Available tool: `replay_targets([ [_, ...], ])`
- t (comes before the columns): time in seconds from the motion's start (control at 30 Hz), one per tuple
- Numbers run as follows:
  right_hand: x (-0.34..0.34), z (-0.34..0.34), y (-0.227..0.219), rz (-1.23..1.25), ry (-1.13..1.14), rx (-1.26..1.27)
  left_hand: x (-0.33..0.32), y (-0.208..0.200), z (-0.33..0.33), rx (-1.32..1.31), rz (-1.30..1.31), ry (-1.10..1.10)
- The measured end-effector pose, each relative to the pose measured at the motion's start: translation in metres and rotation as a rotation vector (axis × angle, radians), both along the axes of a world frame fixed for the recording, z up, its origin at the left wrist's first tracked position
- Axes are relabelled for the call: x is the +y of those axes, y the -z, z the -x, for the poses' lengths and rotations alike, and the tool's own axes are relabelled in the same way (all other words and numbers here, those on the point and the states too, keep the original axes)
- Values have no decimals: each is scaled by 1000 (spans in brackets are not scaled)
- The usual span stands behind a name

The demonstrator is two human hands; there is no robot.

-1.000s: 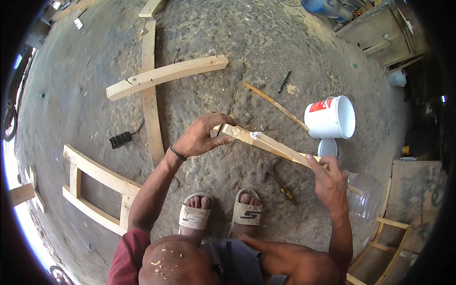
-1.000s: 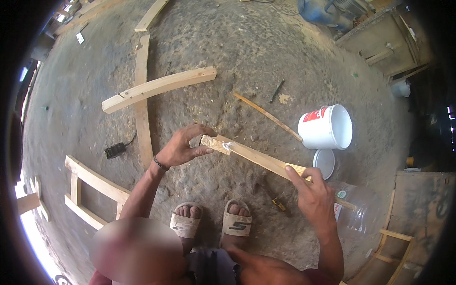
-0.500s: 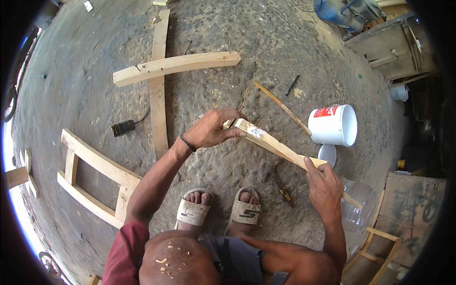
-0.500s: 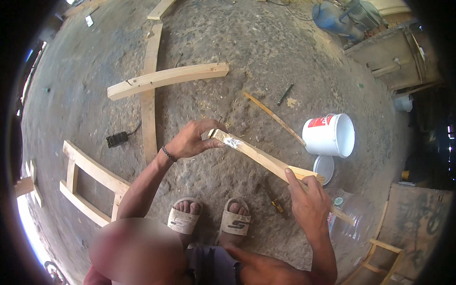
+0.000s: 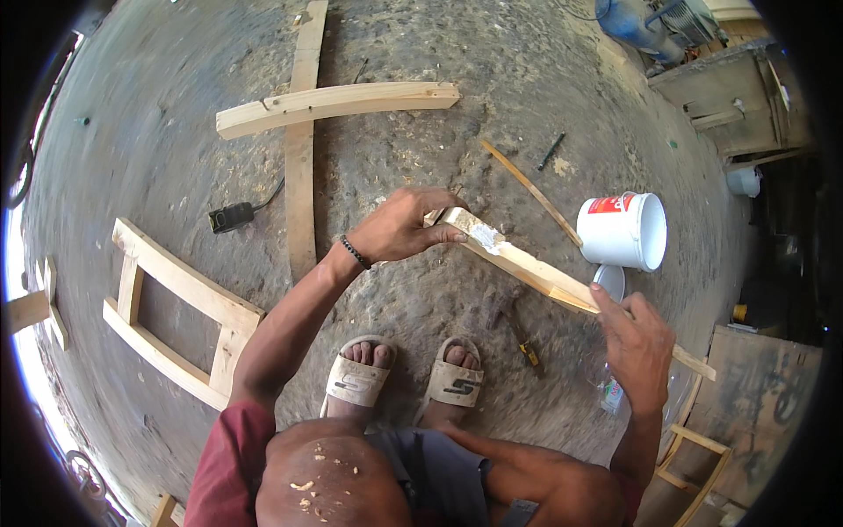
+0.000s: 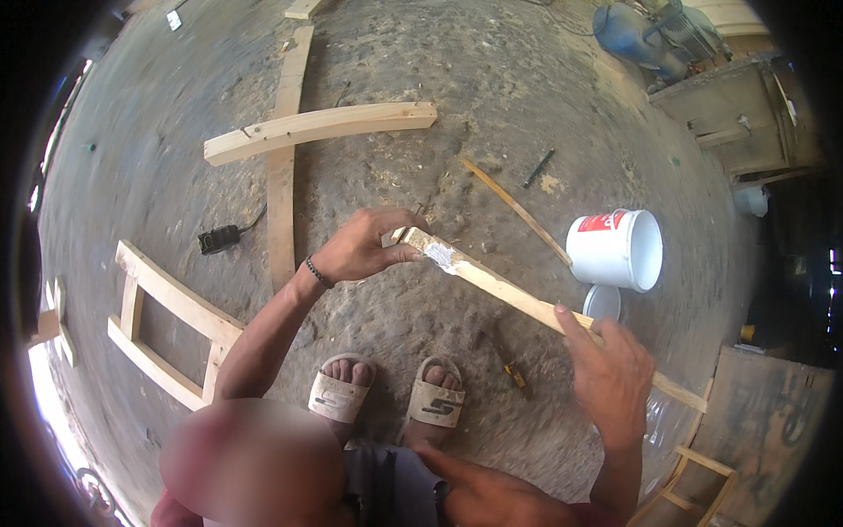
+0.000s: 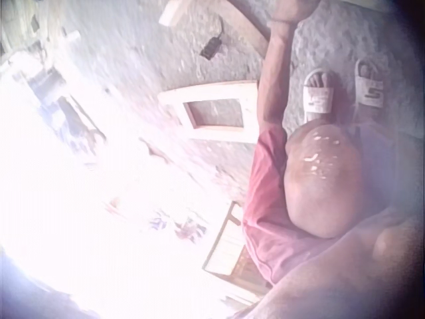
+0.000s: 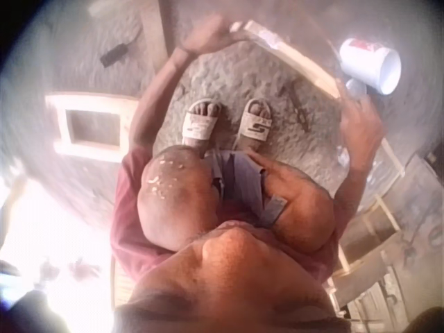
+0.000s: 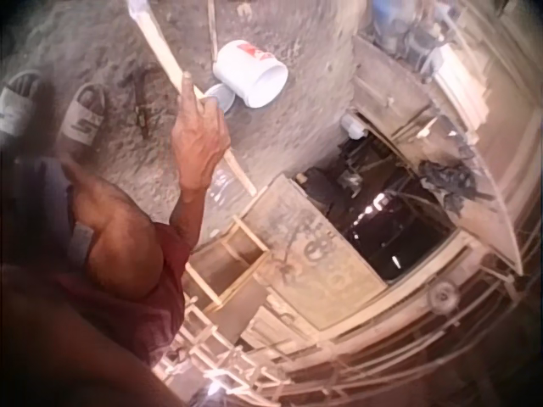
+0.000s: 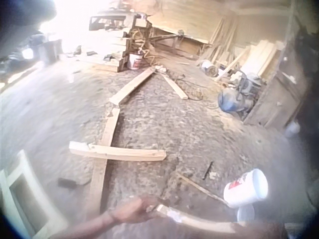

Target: The person assembles wooden pieces by hammering nails into pre-drilled holes, applies glue to the joints, and secures the components together to form a wooden frame.

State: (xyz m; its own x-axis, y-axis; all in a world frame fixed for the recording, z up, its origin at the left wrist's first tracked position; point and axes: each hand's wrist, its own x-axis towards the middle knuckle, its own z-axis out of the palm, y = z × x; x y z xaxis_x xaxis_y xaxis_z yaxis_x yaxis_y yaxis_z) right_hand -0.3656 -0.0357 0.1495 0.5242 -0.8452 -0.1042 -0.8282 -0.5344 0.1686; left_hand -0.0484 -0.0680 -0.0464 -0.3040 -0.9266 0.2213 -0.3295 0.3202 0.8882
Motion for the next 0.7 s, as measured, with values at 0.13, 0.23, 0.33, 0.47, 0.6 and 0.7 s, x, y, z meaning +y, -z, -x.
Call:
replay_targets([
  [0.13, -16, -7, -7, -7, -22, -70, 0, 4, 0, 29, -3, -1],
  [0.23, -35, -23, -6, 24, -127, -111, -1, 3, 0, 75, -24, 21],
  [0.33, -45, -33, -4, 41, -175, -52, 1, 2, -1, 54, -25, 5],
  [0.47, -52, -22, 1, 26, -184, -19, 2, 3, -2, 24, 7, -11],
  [0.6, -52, -20, -5, 58, -177, -46, 1, 4, 1, 50, 45, -12],
  [0.7, -58, -25, 5, 32, -210, -114, 1, 2, 0, 65, 16, -4],
])
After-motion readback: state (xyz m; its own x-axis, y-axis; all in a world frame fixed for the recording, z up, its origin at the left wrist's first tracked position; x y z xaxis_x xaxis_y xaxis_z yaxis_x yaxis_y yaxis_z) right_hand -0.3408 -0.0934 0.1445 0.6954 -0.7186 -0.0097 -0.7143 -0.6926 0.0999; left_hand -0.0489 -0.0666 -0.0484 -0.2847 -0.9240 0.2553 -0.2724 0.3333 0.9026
